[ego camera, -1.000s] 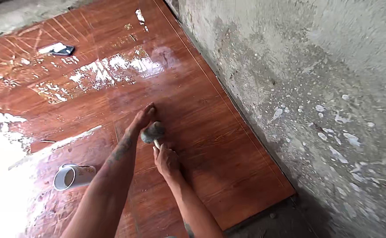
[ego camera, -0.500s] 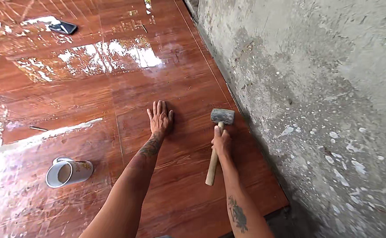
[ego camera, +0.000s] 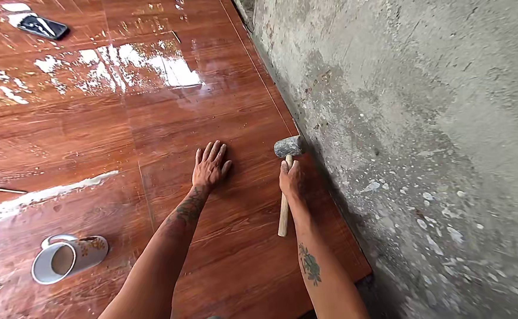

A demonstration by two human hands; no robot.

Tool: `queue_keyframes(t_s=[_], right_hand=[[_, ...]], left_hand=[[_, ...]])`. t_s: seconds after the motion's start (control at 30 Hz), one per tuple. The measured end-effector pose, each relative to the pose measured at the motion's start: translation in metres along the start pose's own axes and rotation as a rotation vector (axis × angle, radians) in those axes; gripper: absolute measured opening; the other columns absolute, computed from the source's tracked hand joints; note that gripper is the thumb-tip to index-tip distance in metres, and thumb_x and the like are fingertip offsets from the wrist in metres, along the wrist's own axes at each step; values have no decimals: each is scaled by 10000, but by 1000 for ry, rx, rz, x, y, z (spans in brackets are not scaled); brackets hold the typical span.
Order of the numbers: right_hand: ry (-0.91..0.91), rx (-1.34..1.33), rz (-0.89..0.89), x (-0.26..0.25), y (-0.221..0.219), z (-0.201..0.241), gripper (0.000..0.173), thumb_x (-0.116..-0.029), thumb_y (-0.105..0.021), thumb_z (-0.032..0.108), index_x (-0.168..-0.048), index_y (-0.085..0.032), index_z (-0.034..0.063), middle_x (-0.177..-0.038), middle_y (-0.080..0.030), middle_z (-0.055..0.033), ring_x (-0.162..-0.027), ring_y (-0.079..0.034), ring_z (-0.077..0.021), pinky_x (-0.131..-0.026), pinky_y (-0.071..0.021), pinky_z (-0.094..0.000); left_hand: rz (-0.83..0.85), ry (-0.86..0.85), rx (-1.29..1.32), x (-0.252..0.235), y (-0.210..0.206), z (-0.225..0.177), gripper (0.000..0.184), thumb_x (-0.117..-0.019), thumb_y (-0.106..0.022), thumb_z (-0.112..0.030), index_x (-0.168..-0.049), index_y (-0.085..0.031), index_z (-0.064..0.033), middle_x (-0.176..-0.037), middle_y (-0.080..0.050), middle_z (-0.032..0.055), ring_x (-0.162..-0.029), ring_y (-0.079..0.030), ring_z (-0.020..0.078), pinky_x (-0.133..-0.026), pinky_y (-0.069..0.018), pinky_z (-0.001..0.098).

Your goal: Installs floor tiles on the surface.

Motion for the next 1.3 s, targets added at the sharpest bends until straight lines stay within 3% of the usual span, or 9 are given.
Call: queue_keyframes(t_s=[0.13, 0.27, 0.43, 0.57, 0.67, 0.87, 0.97, 1.1, 1.3], right_hand=[[-35, 2, -72, 5, 13, 7, 515, -1089, -418, 478, -1357, -546, 57, -1133, -694, -212, -1063, -686, -373, -888, -544, -568], [-51, 48, -156, 20, 12, 6, 469, -1094, -437, 430, -1366, -531, 60, -1046, -717, -187, -1004, -716, -345, -862, -570, -516], [-104, 105, -16, 11, 14, 5, 444, -1091, -448, 423, -1311, -566, 56, -1111, -710, -187, -1075, -697, -339, -911, -549, -521], [-96, 81, -75, 28, 15, -2, 438, -1100, -433, 402, -1329, -555, 49, -1098, -717, -174, -1061, -708, -312, -910, -556, -484], [-111, 66, -19, 26, 12, -9, 431, -1103, -442, 370, -1326, -561, 21, -1136, -703, -195, -1101, -689, -327, -955, -535, -490], [-161, 22, -126, 56, 18, -25, 441, -1091, -473, 375, -1344, -560, 25, -1050, -726, -169, -993, -723, -309, -873, -570, -487], [-190, 26, -50, 53, 20, -30, 422, -1094, -464, 377, -1308, -573, 30, -1074, -718, -172, -1029, -712, -301, -906, -558, -480], [-186, -11, -141, 67, 27, -34, 421, -1087, -488, 363, -1310, -580, 18, -1061, -713, -181, -998, -716, -307, -873, -571, -482], [-248, -41, -59, 81, 31, -51, 413, -1096, -458, 387, -1273, -590, 39, -1063, -706, -174, -1013, -704, -309, -888, -559, -492]], left_hand=[[2, 13, -12, 0, 0, 0, 676, -1042, -184, -603, -1609, -339, -270, -1699, -258, -24, -1575, -203, 217, -1251, -142, 573], [6, 10, -14, 0, 1, 0, 665, -1049, -182, -591, -1608, -343, -268, -1697, -265, -21, -1574, -209, 218, -1249, -147, 572], [11, 19, -12, 1, 2, 0, 661, -1051, -181, -586, -1610, -337, -270, -1696, -267, -14, -1575, -205, 225, -1240, -142, 595], [18, 32, -3, 0, 2, 0, 660, -1049, -179, -592, -1610, -336, -283, -1699, -260, -20, -1577, -201, 228, -1235, -119, 625], [36, 35, -10, 2, 1, 1, 663, -1051, -162, -599, -1618, -314, -292, -1707, -238, -24, -1582, -181, 222, -1236, -94, 638], [40, 31, -11, 2, 5, -1, 657, -1056, -191, -584, -1609, -340, -262, -1700, -259, 3, -1574, -211, 245, -1234, -101, 645], [31, 16, -11, 3, 8, -3, 658, -1059, -192, -579, -1609, -344, -252, -1699, -263, 11, -1573, -216, 251, -1235, -109, 634], [35, 20, -10, 1, 6, -2, 660, -1058, -190, -581, -1612, -335, -253, -1703, -250, 9, -1576, -207, 249, -1236, -99, 634], [2, -22, 39, 5, 8, -3, 662, -1059, -224, -578, -1594, -370, -216, -1686, -292, 51, -1568, -226, 280, -1218, -136, 652]])
Point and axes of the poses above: each hand's wrist, its own x-axis away from the middle knuckle, its own y-axis out of the back of the hand, z = x × y, the point moved 6 cm from there along -x, towards the middle knuckle
